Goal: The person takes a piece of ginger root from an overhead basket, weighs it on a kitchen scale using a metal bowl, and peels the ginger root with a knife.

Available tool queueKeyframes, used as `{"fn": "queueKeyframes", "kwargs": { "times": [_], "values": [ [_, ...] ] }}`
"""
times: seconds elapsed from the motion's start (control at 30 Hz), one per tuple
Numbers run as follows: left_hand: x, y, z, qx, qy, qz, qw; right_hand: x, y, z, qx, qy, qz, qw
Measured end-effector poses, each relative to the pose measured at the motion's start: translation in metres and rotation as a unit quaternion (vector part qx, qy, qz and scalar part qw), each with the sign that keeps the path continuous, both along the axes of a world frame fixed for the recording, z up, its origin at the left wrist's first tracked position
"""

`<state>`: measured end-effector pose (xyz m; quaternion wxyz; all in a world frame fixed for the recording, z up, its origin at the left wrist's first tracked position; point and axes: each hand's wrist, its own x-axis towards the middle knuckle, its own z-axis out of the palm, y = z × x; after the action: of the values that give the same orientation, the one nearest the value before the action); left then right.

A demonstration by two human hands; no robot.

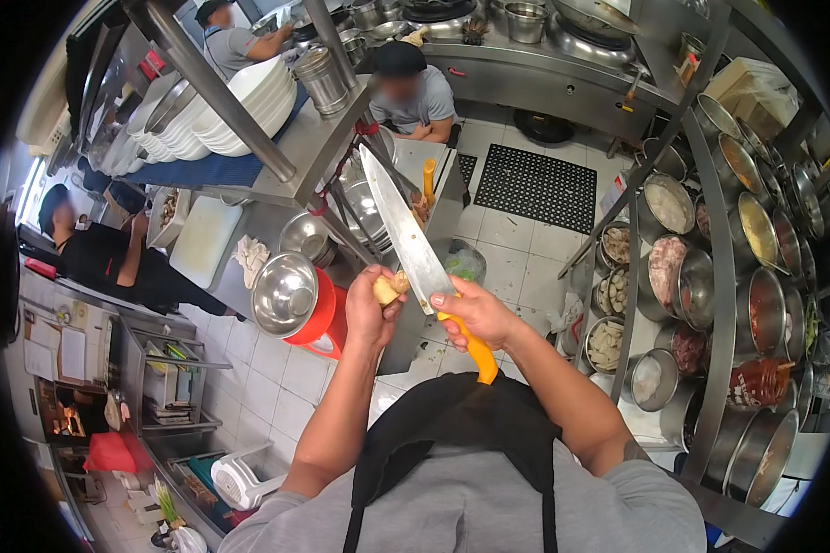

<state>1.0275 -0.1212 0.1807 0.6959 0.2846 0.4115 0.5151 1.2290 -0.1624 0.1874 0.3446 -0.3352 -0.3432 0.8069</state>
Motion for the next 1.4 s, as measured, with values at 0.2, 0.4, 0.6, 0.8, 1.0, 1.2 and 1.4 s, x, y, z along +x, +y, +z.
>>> {"fn": "queueKeyframes", "kwargs": {
  "times": [0.2,0.4,0.6,0.8,1.0,1.2,1.4],
  "values": [
    [0.001,0.001,-0.001,0.050,0.049,0.011,0.997,0.001,0.001,0.000,-0.007,0.017,0.010,1.000],
    [-0.002,0.002,-0.005,0.095,0.091,0.021,0.991,0.002,0.000,-0.001,-0.011,0.027,0.015,0.999],
    [-0.007,0.005,-0.006,0.156,0.177,0.031,0.971,0.002,-0.002,0.004,-0.011,0.019,0.018,1.000],
    [-0.011,0.005,-0.007,0.165,0.256,0.020,0.952,0.001,-0.003,0.001,-0.011,0.009,0.010,1.000],
    [-0.006,0.004,-0.002,0.121,0.236,0.015,0.964,-0.003,-0.002,0.004,-0.013,-0.021,-0.010,1.000],
    [-0.001,0.000,-0.004,0.116,0.290,0.020,0.950,-0.008,0.000,0.003,-0.031,-0.044,-0.028,0.998],
    [-0.002,-0.001,-0.015,0.136,0.341,0.020,0.930,-0.011,0.002,0.003,-0.036,-0.073,-0.038,0.996]
  ]
}}
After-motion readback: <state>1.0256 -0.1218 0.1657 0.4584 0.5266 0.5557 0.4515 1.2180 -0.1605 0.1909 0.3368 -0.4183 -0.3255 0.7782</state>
